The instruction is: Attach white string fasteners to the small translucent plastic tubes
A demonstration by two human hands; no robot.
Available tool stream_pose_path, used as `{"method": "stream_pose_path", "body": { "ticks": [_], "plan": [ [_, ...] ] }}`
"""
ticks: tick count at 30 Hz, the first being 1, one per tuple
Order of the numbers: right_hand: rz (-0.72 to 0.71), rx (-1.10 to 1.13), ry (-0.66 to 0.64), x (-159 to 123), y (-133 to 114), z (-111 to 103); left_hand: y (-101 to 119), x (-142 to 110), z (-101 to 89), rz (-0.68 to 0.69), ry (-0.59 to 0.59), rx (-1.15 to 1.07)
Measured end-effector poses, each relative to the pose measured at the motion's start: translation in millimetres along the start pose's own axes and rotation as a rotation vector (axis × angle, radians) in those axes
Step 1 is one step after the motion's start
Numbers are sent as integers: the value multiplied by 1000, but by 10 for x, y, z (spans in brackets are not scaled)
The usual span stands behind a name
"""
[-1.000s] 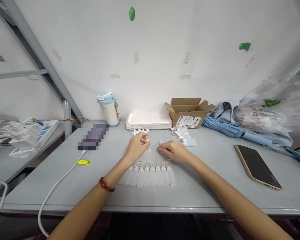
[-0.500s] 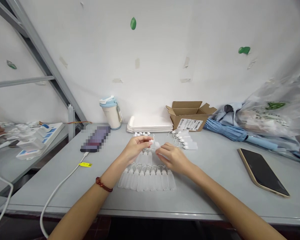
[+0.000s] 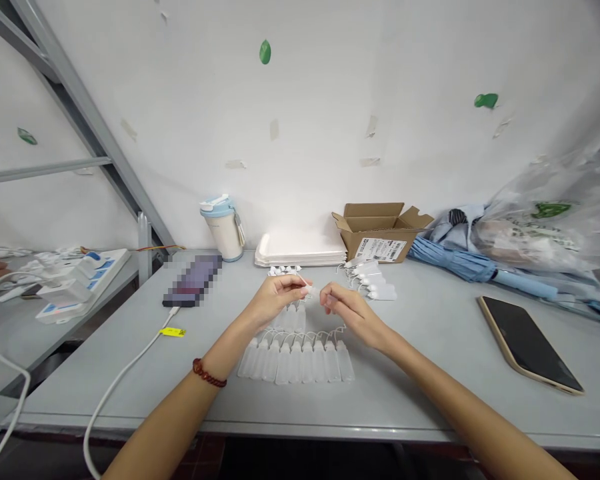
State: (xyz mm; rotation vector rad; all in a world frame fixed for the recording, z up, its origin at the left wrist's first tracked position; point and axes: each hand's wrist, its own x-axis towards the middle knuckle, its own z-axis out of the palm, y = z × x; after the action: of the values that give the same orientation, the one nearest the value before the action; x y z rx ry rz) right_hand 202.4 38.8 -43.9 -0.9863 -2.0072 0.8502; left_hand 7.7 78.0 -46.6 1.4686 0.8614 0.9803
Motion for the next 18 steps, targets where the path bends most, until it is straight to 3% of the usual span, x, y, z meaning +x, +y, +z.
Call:
{"method": "stream_pose_path", "body": {
  "ticks": [9, 18],
  "plan": [
    [251, 574, 59, 80, 27, 24, 38, -23, 49, 10, -70, -16],
    [388, 808, 61, 85, 41, 66, 57, -26, 62, -29, -20, -42]
  ]
}}
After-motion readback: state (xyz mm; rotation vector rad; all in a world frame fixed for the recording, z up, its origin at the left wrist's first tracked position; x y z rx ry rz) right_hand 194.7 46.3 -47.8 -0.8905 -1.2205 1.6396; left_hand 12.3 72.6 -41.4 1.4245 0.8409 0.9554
